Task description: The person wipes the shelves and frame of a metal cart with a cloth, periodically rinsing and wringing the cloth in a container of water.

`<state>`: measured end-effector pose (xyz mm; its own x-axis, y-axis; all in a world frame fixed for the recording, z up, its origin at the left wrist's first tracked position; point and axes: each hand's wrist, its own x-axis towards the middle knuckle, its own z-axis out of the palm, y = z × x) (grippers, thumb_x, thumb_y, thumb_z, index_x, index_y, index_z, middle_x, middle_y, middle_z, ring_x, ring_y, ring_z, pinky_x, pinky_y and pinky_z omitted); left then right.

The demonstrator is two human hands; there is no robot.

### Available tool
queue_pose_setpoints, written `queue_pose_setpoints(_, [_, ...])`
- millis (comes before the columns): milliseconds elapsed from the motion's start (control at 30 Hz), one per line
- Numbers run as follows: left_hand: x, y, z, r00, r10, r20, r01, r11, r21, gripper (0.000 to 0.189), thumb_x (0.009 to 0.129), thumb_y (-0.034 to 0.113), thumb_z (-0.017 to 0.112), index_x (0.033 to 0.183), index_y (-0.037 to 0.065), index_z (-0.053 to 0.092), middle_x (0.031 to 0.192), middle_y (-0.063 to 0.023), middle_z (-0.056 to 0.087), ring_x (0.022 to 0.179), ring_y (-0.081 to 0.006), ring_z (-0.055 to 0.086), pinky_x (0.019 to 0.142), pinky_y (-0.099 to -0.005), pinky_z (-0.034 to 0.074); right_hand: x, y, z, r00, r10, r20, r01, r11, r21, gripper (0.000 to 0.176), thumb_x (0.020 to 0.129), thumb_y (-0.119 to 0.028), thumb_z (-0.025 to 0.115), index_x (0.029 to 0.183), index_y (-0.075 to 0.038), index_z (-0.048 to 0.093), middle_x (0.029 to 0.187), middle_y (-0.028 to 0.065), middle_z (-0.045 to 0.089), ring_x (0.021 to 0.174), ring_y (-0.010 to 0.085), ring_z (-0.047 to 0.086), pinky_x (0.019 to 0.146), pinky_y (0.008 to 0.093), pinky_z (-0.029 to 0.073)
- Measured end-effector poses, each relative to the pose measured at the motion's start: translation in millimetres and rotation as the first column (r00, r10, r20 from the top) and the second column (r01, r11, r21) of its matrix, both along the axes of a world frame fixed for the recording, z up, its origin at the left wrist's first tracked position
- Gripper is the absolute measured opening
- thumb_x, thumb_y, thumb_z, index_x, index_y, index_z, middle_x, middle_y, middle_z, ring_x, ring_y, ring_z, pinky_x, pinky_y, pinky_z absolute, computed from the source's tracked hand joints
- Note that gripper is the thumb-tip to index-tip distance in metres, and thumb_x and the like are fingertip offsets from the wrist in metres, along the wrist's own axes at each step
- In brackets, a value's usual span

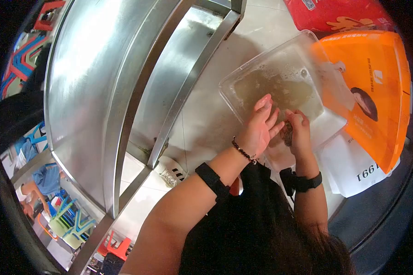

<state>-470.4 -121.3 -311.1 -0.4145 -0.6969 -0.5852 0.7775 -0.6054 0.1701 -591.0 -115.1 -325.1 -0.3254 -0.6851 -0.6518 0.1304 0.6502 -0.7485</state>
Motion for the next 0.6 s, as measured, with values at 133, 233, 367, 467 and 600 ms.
queue_pose_setpoints(133, [7, -2, 1, 0.999, 0.039, 0.019, -0.038, 0.998, -0.058, 0.056, 0.078, 0.027, 0.044, 0.124, 0.013, 0.015, 0.13, -0.0039, 0.009, 0.118, -0.0229, 0.014, 0.094, -0.0354, 0.018, 8, 1, 12, 0.924, 0.043, 0.38, -0.059, 0.998, 0.03, 0.021, 0.071, -0.023, 0.056, 0.073, -0.003, 0.05, 0.057, 0.0023, 0.048, 0.041, 0.0092, 0.042, 0.036, 0.0205, 0.033])
queue_pose_setpoints(233, [11, 0, 7, 0.992, -0.022, 0.123, 0.032, 0.996, -0.081, 0.057, 0.078, 0.028, 0.044, 0.124, 0.012, 0.015, 0.13, -0.0049, 0.009, 0.118, -0.0226, 0.015, 0.093, -0.036, 0.019, -1, 6, -1, 0.872, 0.187, 0.453, -0.247, 0.966, 0.077, 0.022, 0.071, -0.025, 0.056, 0.07, -0.004, 0.049, 0.055, 0.0023, 0.047, 0.04, 0.0094, 0.042, 0.034, 0.0213, 0.032])
queue_pose_setpoints(367, [16, 16, -9, 0.871, -0.091, 0.483, 0.359, 0.789, -0.499, 0.055, 0.078, 0.014, 0.045, 0.123, 0.007, 0.014, 0.131, -0.0105, 0.0, 0.119, -0.0237, 0.011, 0.094, -0.0373, 0.017, 1, 6, 6, 0.849, 0.31, 0.428, -0.401, 0.905, 0.139, 0.022, 0.07, -0.025, 0.057, 0.064, -0.006, 0.049, 0.05, 0.0008, 0.046, 0.036, 0.0081, 0.039, 0.031, 0.0211, 0.028])
queue_pose_setpoints(467, [28, 17, 4, 0.723, -0.16, 0.672, 0.6, 0.628, -0.496, 0.05, 0.077, 0.008, 0.045, 0.12, 0.005, 0.019, 0.13, -0.0125, -0.006, 0.119, -0.0237, 0.009, 0.092, -0.0367, 0.022, 15, 5, 17, 0.877, 0.31, 0.368, -0.391, 0.905, 0.169, 0.017, 0.069, -0.02, 0.057, 0.064, -0.005, 0.05, 0.05, 0.0007, 0.046, 0.036, 0.0081, 0.039, 0.031, 0.0209, 0.028])
queue_pose_setpoints(600, [49, 22, 19, 0.718, -0.181, 0.672, 0.593, 0.664, -0.456, 0.05, 0.076, 0.008, 0.046, 0.119, 0.005, 0.021, 0.13, -0.0112, -0.006, 0.119, -0.0231, 0.01, 0.092, -0.0373, 0.022, 29, 7, 27, 0.861, 0.339, 0.38, -0.411, 0.903, 0.127, 0.014, 0.068, -0.015, 0.058, 0.062, -0.004, 0.052, 0.05, 0.0013, 0.047, 0.037, 0.0075, 0.039, 0.032, 0.0215, 0.028])
